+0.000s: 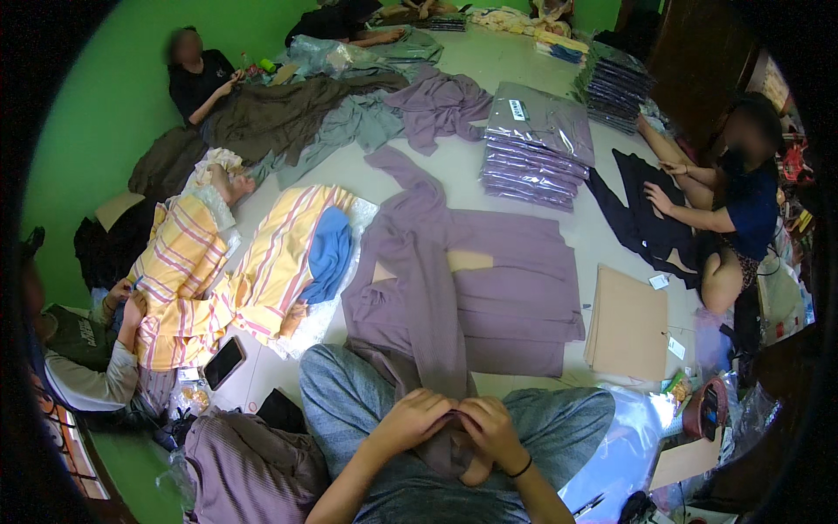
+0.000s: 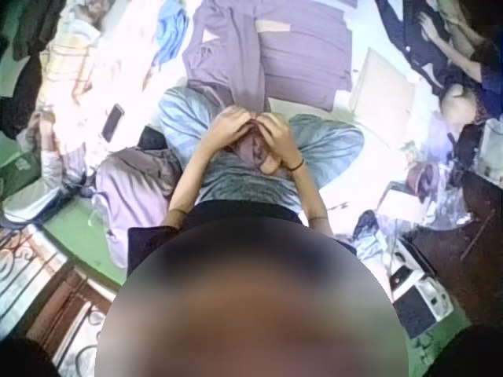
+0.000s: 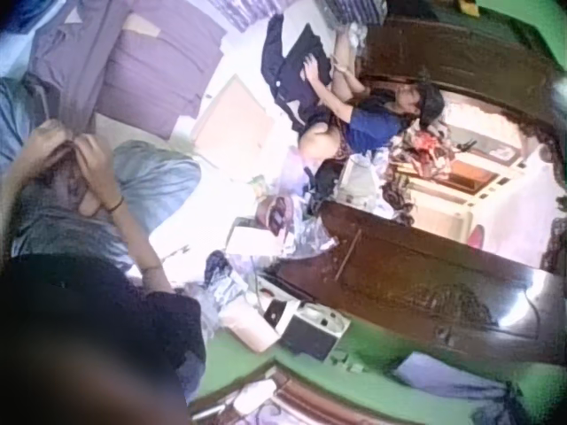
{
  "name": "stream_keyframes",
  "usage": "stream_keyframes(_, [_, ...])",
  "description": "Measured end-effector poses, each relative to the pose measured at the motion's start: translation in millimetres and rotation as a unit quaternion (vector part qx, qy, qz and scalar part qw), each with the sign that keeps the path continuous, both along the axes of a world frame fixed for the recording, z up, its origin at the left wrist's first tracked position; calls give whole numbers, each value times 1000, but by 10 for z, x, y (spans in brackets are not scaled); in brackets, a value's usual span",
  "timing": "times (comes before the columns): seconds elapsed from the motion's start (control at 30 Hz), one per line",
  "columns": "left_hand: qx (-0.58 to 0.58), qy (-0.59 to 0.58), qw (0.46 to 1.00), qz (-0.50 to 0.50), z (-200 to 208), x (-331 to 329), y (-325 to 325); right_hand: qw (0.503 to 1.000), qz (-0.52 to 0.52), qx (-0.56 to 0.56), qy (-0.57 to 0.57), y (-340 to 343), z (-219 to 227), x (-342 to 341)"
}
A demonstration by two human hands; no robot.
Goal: The person folds a purple hoodie using a cardboard template, places it into a clear plastic bag, and seals the bag. They repeat this process for a second hoodie, stacking the packaged items on the floor.
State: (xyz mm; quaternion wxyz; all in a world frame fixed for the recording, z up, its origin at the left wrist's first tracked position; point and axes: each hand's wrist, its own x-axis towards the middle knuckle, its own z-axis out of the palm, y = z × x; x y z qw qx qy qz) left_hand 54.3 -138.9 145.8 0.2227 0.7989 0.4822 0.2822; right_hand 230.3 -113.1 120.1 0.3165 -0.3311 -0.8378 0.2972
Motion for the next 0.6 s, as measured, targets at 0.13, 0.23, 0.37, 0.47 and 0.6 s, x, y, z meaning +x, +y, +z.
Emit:
stream_keyframes(0.13, [67,42,997,-18,68,46,-86,1000,-20,4,-2,116,103,31])
stream_keyframes(0.23, [36,18,999,-6,121,9,-86,999,-42,2,-16,235,107,26])
stream_keyframes(0.37, [54,14,998,33,120,-13,-74,986,-117,-113,28,213,19,-48])
stream_keyframes(0.47, [97,-3,982,164,36,28,-93,943,-162,-256,140,112,-42,-120])
stream_keyframes(0.6, [99,-68,949,292,-157,176,-24,905,-165,-302,252,86,-78,-184])
